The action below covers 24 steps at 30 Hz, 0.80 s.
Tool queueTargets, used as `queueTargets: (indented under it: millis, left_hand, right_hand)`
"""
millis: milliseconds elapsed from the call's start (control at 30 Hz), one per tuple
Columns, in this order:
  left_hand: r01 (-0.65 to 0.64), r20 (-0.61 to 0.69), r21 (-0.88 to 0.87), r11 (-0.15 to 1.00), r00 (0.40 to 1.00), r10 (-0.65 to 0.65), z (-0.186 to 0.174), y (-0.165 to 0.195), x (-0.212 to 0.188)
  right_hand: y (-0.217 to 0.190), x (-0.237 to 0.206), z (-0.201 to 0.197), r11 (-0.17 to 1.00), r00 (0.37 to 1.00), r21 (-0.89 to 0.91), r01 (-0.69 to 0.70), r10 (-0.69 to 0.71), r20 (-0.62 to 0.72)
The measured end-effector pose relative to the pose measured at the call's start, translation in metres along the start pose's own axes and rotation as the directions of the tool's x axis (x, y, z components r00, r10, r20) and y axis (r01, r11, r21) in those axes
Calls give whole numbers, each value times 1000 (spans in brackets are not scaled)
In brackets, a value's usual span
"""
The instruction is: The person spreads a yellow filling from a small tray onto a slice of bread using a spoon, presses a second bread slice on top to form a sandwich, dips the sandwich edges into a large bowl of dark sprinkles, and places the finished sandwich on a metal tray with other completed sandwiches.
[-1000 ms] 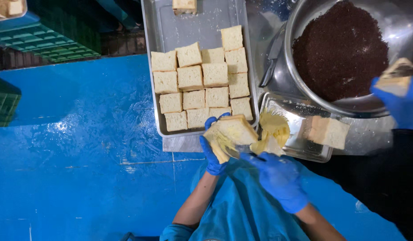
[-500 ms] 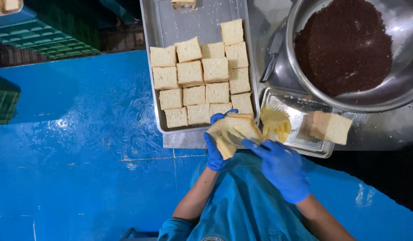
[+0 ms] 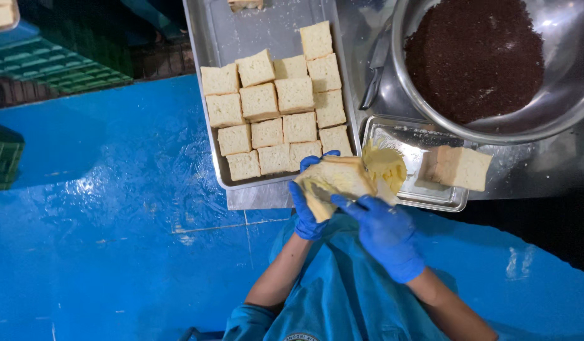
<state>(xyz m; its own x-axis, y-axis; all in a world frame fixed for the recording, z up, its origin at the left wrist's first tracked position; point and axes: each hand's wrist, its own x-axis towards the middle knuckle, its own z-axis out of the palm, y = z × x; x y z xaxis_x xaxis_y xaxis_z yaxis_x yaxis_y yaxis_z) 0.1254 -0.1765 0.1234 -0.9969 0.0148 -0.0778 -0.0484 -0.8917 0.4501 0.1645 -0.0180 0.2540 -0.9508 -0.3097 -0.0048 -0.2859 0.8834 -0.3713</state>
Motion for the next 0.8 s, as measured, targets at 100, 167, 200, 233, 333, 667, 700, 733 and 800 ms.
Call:
queueTargets:
  millis: [100,167,200,233,333,667,700,733,800]
  left_hand:
    - [-12,-16,2,1000,1000,12,-5,-4,0]
    - [-6,-10,-81,997,1000,6,-8,-8,-1]
    - [14,-8,-166,986,1000,-15,-9,-10,1]
    - [32,-3,-247,968,999,-34,-10,-10,2]
    - [136,57,-447,884,991,-123,-11,-9,5]
    - [418,-209,496,761,908,-363,26,-97,-8]
    - [347,-164,668,658,931,-325,30,-113,-11]
    - [251,-106,809,532,952,-287,36,-127,-14]
    - [386,-148,754,531,888,-436,54,-152,-18]
  right_hand:
    - [10,-19,-1,997,997,40,61,-59,-52]
    - [22,-38,-5,995,991,-92,-28,40,129]
    - [30,-48,-8,996,993,-76,-46,54,109]
    - [39,-59,-11,996,994,-59,-63,68,87]
    - [67,-87,-15,936,960,222,-274,251,127]
    - [114,-109,56,-315,748,938,-147,584,314]
    - [119,-112,65,-290,729,946,-145,615,300]
    - [124,-115,72,-265,712,953,-148,640,288]
    - [141,-123,82,-139,676,980,-144,709,200]
